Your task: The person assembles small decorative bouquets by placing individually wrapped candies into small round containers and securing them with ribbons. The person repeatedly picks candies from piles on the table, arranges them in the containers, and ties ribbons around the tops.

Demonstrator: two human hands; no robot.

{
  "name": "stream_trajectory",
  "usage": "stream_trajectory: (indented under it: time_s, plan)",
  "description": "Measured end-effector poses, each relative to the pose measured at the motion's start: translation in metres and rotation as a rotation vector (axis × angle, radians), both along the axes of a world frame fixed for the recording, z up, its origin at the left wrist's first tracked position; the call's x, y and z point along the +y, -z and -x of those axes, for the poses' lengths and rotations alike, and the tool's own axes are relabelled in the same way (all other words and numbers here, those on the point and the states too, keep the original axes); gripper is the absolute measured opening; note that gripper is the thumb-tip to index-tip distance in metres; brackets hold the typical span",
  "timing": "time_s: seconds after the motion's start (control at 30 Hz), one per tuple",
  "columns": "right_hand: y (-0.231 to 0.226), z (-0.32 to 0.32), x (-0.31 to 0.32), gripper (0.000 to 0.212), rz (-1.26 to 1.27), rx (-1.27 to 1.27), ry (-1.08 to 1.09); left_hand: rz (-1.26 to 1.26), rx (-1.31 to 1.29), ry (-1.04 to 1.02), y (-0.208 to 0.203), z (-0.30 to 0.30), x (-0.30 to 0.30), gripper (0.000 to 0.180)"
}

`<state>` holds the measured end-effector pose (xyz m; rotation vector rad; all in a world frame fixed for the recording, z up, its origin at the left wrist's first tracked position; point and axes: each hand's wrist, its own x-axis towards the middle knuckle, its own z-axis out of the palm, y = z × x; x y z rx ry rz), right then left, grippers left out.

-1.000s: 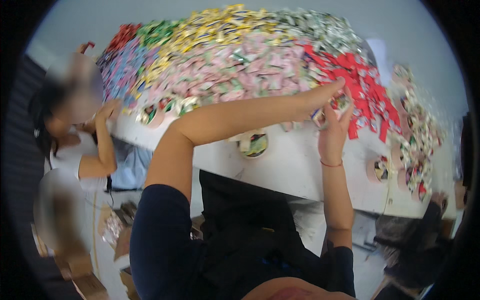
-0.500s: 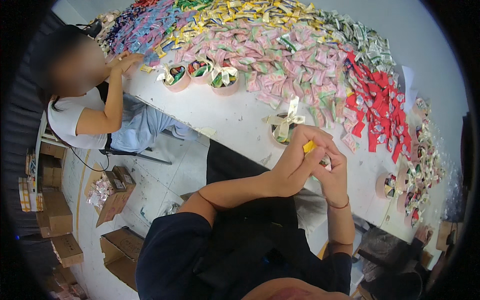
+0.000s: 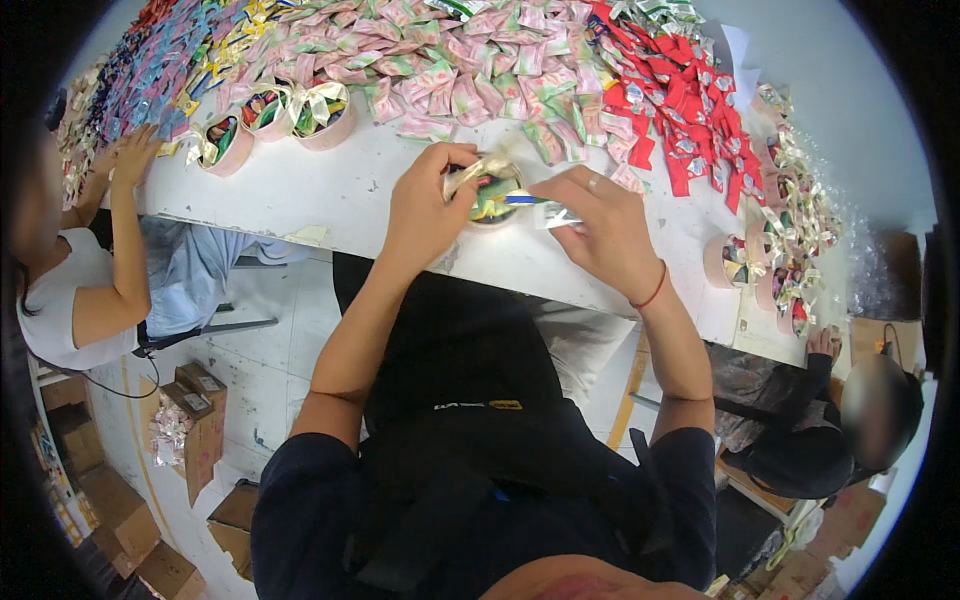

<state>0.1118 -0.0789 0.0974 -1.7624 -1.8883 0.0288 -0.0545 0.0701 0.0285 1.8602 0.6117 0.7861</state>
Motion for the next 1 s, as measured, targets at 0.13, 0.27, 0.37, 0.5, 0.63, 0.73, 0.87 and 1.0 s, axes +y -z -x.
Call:
stream_trajectory:
  time_s: [0.13,0.27,0.37,0.5,0.63,0.73,0.87,1.0]
  plan:
    - [-0.018,0.0,0.02,0.032,0.207,-0.148,-0.142,0.126,-0.107,0.05,0.002,-0.006,-0.002,0.008]
    - [-0.021,0.004,0.032,0.026,0.337,-0.141,-0.238,0.155,-0.201,-0.027,0.017,-0.013,-0.012,0.01]
    - [-0.021,0.002,0.035,0.023,0.392,-0.165,-0.257,0.121,-0.193,-0.074,0.023,-0.013,-0.019,0.011]
    - [-0.008,0.016,0.041,0.022,0.32,-0.138,-0.266,0.107,-0.237,-0.134,0.025,-0.023,-0.026,0.01]
    - [0.01,0.006,0.03,0.03,0.278,0.021,-0.284,0.239,-0.261,-0.188,0.024,-0.027,-0.034,0.012]
    - [0.01,-0.019,0.026,0.039,0.26,0.174,-0.345,0.178,-0.276,-0.195,0.027,-0.031,-0.031,0.013]
    - [0.012,-0.01,0.015,0.04,0.2,0.004,-0.312,0.16,-0.27,-0.203,0.029,-0.026,-0.028,0.012]
    - [0.017,0.0,0.009,0.039,0.219,-0.161,-0.262,-0.094,-0.157,-0.238,0.024,-0.023,-0.026,0.008]
